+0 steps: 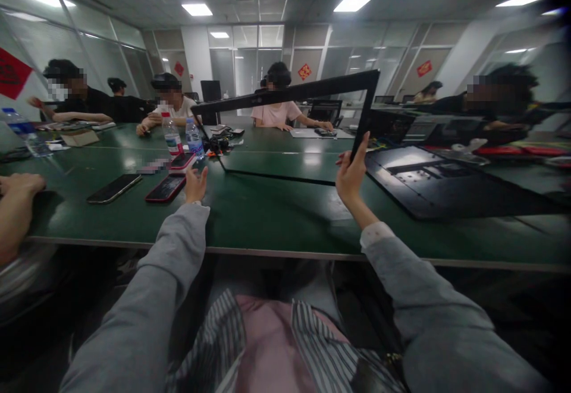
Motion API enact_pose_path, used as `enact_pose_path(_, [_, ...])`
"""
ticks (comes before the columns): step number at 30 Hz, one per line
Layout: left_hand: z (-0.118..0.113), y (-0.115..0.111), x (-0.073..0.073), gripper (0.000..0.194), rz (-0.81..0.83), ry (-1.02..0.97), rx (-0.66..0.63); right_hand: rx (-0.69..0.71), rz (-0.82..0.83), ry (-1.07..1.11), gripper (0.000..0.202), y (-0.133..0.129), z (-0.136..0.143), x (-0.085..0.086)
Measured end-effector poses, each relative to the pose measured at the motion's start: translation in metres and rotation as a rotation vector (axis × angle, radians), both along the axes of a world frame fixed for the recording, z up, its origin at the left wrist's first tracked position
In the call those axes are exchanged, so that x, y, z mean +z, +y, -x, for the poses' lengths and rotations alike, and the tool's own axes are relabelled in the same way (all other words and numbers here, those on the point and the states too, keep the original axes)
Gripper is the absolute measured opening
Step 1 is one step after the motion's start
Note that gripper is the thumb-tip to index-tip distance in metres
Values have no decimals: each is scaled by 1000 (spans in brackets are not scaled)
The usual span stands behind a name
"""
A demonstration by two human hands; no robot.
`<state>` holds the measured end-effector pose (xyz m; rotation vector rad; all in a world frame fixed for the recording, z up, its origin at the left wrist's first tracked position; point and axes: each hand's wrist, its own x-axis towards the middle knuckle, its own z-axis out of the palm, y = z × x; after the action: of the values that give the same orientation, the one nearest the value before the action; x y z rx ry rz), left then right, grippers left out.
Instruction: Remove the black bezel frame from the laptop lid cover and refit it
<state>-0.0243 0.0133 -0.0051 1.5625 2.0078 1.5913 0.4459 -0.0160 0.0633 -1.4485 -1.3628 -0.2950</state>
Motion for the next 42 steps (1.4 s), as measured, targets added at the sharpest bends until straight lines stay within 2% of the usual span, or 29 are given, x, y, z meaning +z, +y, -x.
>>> enact_pose_path(2, [-1,0,0,70,-55,4,18,105,-8,78,64,10,8,-5])
enact_pose_path(4, [1,0,-1,60,-47,7,53,142,25,140,64,22,10,-18])
enact_pose_path(7, [2,-1,-2,41,50,30,48,102,136,185,63,38,6,-44])
enact_pose_path(10, [0,-3,-1,38,113,66,-5,78,324,172,58,48,-5,-65])
enact_pose_path(13, [-3,-5,0,38,158,93,-16,64,475,140,53,54,-14,-75])
enact_pose_path(19, [-1,-5,0,34,327,230,58,-32,593,-55,45,54,-22,-81])
enact_pose_path(23, [1,-9,-2,32,356,297,75,-115,644,-144,46,50,-24,-83])
enact_pose_path(32, [5,-8,-11,37,388,379,99,-108,659,-181,49,51,-26,-84])
enact_pose_path(42, [5,-8,-8,38,409,408,96,-149,676,-126,49,43,-21,-82])
